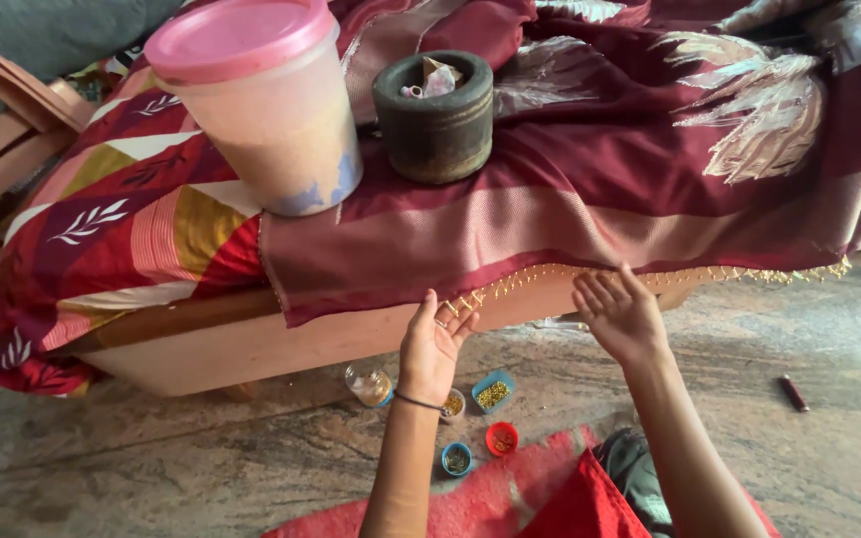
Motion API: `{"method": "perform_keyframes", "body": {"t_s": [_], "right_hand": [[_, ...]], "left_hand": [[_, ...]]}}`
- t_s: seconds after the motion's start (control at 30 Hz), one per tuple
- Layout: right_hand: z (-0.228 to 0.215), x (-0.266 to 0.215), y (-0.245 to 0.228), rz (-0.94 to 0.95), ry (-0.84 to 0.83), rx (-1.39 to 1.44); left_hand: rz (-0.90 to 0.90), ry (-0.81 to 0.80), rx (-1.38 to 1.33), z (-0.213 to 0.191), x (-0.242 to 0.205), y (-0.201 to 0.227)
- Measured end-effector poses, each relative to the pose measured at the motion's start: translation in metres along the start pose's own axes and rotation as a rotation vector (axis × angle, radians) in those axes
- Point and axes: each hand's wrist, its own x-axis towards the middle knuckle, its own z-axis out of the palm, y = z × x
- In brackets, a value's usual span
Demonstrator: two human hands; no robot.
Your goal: Threading decorative beads and sequins onto the edge of a fabric garment, likely a saree.
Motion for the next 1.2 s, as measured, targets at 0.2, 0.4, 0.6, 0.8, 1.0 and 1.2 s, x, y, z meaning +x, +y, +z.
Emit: {"method": "perform_keyframes", "body": {"t_s": [0.2,0.4,0.6,0.8,1.0,1.2], "right_hand": [[0.013,-0.009,-0.021,-0.027,0.302,0.517],[-0.027,-0.001,-0.019,-0.054,0.369,0.628],[-0.055,0.018,-0.017,-0.081,0.281,0.745],[-0.040,0.023,-0.026,-0.019,0.350,0.518],[-0.059,0.027,-0.026,-0.075,0.267,0.637],[-0.064,0.012,-0.045,-0.144,0.238,0.616]], "left_hand": [[0.005,-0.009,-0.051,0.007,0.005,0.000],[0.020,0.042,0.025,0.018,0.002,0.004],[-0.002,-0.017,-0.068,0.003,0.003,-0.006],[-0.021,-0.047,-0.062,0.011,-0.003,-0.001],[0.045,0.023,0.180,0.022,-0.011,-0.009],[0.168,0.153,0.441,0.013,0.000,-0.029]]}}
